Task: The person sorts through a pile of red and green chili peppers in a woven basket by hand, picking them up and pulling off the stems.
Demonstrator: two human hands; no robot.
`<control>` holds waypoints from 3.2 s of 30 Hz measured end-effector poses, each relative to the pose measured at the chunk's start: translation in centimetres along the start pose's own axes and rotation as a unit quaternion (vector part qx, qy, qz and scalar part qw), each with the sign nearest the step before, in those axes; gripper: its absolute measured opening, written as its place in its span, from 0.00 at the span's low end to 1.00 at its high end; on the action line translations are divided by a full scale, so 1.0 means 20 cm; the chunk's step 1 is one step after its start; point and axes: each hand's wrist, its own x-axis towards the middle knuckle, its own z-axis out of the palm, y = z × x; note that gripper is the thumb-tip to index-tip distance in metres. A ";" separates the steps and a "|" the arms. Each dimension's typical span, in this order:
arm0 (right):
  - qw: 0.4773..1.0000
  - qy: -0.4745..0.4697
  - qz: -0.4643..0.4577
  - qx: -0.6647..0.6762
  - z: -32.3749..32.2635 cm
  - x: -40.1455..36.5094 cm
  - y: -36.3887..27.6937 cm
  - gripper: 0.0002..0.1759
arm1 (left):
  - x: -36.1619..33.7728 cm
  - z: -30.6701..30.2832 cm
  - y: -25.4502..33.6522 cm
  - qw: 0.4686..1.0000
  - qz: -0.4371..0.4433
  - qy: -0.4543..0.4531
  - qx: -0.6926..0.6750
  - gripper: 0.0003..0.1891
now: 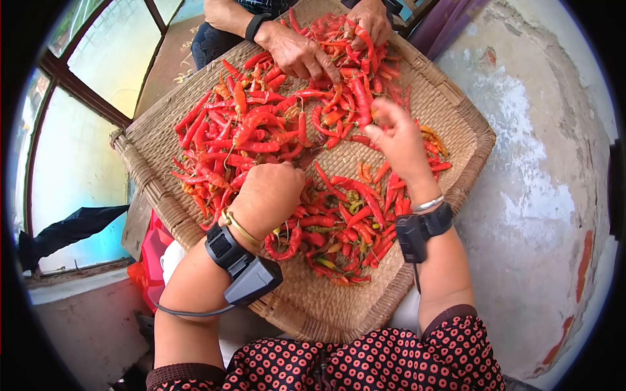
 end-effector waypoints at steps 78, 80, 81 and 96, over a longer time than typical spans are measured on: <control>0.801 -0.472 0.079 -0.359 -0.10 -0.17 -0.02 0.15 | 0.02 0.03 0.03 1.000 0.013 0.016 0.018 0.06; 0.796 -0.482 0.092 -0.355 -0.08 -0.17 -0.04 0.15 | 0.02 0.03 0.02 0.999 0.011 0.013 0.034 0.04; 0.775 -0.493 0.104 -0.380 -0.06 -0.17 -0.06 0.16 | 0.03 0.04 0.01 0.999 0.011 0.014 0.033 0.04; 0.885 -0.037 0.303 0.352 -0.16 -0.02 -0.05 0.09 | 0.08 -0.02 0.00 0.975 0.051 -0.007 -0.215 0.09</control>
